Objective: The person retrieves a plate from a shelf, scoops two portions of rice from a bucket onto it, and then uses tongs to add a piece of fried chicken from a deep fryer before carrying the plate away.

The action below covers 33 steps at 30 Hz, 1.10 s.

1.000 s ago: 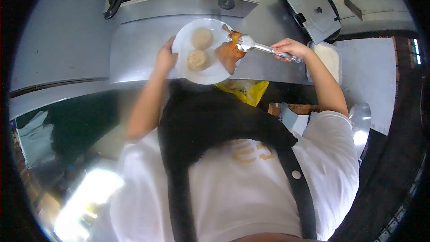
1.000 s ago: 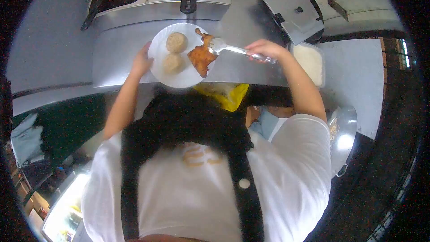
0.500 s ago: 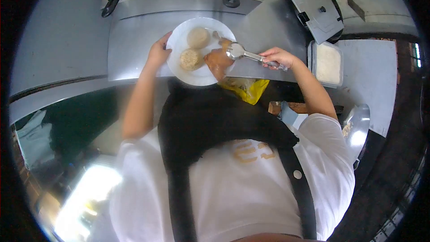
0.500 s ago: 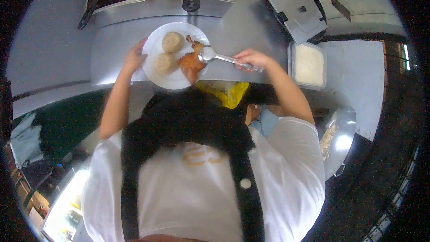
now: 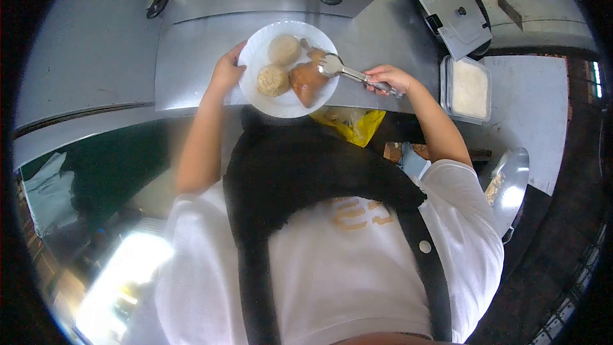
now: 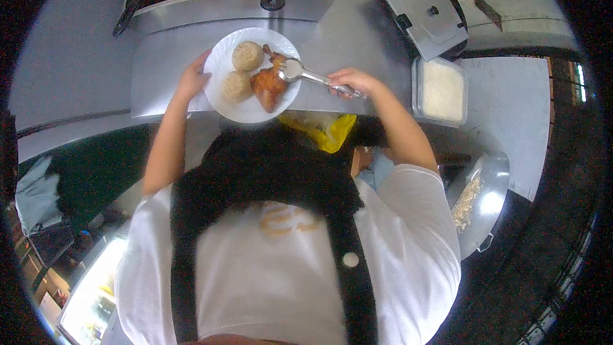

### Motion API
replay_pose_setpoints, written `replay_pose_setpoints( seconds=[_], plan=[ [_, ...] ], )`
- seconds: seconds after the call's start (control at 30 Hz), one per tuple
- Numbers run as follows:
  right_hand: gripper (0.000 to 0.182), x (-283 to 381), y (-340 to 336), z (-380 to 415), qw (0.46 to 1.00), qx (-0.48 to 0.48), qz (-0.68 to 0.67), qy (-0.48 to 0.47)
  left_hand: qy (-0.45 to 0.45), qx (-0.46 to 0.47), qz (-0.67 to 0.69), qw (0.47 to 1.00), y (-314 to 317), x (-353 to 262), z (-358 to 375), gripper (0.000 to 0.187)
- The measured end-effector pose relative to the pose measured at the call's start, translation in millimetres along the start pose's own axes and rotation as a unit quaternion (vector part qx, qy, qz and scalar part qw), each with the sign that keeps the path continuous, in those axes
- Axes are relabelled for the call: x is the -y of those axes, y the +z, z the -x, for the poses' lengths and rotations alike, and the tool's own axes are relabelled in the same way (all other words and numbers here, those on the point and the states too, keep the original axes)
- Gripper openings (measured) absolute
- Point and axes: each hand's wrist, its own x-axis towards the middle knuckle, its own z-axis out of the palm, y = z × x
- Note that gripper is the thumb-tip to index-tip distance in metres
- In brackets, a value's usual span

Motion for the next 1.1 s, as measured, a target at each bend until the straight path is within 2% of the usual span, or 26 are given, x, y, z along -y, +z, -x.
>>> replay_pose_setpoints(
  seconds=[0.2, 0.37, 0.43, 0.53, 0.57, 0.63, 0.7, 0.8, 0.93, 1.03, 1.1],
  plan=[
    [0.040, 13.4, 4.6, 5.7, 0.999, -0.031, 0.014, 0.011, 0.027, 0.000, -0.013, 1.000, 3.1, 16.9, -8.6, 0.067],
    [0.038, 40.3, 22.7, 17.0, 0.997, -0.048, 0.045, 0.032, 0.034, -0.004, -0.022, 0.999, 1.4, 5.4, -4.5, 0.068],
    [0.038, 67.6, 43.7, 27.6, 0.977, -0.077, 0.186, 0.066, 0.024, -0.010, -0.047, 0.999, 0.0, 5.5, -3.7, 0.068],
    [0.042, 111.1, 72.5, 43.5, 0.956, -0.097, 0.260, 0.099, 0.053, -0.017, -0.053, 0.997, 3.2, 21.8, -11.1, 0.068],
    [0.042, 123.0, 78.0, 45.2, 0.956, -0.099, 0.258, 0.100, 0.054, -0.014, -0.052, 0.997, 2.1, 21.3, -11.4, 0.068],
    [0.045, 144.0, 85.3, 44.6, 0.931, -0.078, 0.316, 0.168, 0.047, -0.012, -0.002, 0.999, -0.5, 25.8, -10.8, 0.067],
    [0.045, 158.8, 87.2, 52.5, 0.924, -0.085, 0.327, 0.181, 0.045, -0.007, 0.004, 0.999, -2.9, 37.1, -15.0, 0.068],
    [0.035, 176.1, 84.0, 82.0, 0.918, -0.122, 0.352, 0.137, 0.045, -0.011, -0.020, 0.999, -11.3, 17.4, -7.1, 0.068],
    [0.026, 159.0, 93.9, 101.5, 0.901, -0.170, 0.388, 0.097, 0.042, -0.009, -0.028, 0.999, -13.0, 4.4, 2.2, 0.069],
    [0.027, 141.5, 112.5, 101.6, 0.894, -0.183, 0.399, 0.095, 0.012, 0.004, 0.004, 1.000, -12.5, -4.8, 4.1, 0.069],
    [0.027, 135.5, 119.6, 99.4, 0.895, -0.176, 0.403, 0.077, 0.030, 0.007, -0.011, 0.999, -9.9, 3.2, 0.0, 0.069]
  ],
)
